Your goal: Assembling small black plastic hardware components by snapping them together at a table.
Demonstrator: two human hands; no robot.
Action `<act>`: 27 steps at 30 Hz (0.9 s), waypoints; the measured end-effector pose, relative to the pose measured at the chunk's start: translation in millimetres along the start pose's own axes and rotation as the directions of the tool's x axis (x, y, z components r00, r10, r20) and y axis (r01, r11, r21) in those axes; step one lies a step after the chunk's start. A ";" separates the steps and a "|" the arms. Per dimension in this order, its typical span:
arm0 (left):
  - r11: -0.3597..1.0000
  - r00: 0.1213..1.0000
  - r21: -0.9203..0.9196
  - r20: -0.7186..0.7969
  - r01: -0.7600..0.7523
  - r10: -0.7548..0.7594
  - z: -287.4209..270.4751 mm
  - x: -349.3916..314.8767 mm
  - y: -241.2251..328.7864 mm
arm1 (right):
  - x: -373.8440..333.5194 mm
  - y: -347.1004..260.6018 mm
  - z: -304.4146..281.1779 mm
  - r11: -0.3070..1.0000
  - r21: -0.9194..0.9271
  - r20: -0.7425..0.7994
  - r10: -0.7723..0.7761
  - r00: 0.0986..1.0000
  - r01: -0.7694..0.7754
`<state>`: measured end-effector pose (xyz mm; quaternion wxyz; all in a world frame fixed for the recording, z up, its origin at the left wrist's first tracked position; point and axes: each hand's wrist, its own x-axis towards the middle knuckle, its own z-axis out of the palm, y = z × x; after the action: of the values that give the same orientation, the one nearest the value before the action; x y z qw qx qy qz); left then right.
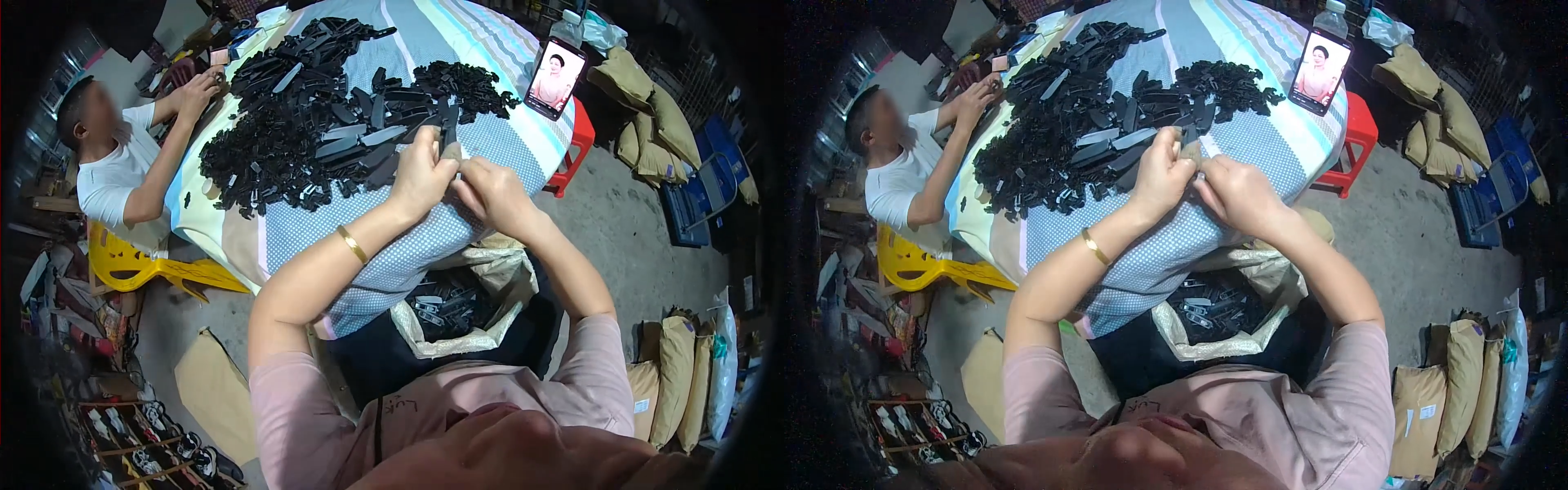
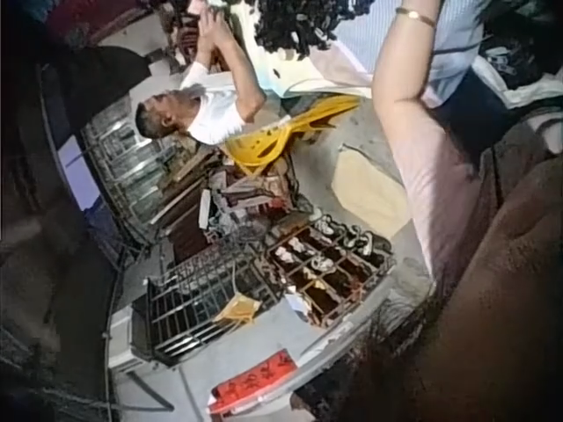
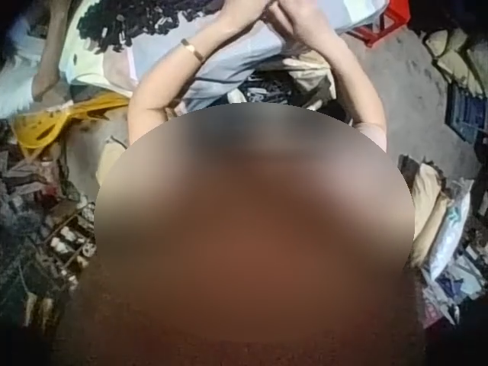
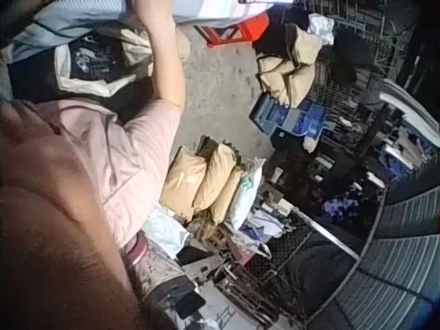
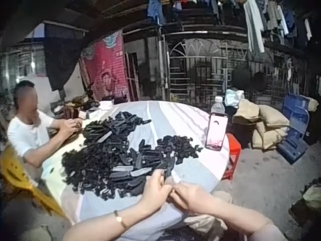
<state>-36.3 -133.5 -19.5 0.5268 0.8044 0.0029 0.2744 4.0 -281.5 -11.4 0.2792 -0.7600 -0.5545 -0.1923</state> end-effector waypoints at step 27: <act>0.533 0.977 0.822 0.135 -0.203 0.165 -57.3 30.1 -6.8 | 19.3 104.6 6.3 0.898 -0.063 -0.074 0.431 0.899 -0.436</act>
<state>-34.3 -73.2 4.8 0.0527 0.9585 0.0369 0.2779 109.3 -287.3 -26.7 0.3012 -0.8687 -0.3552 -0.1686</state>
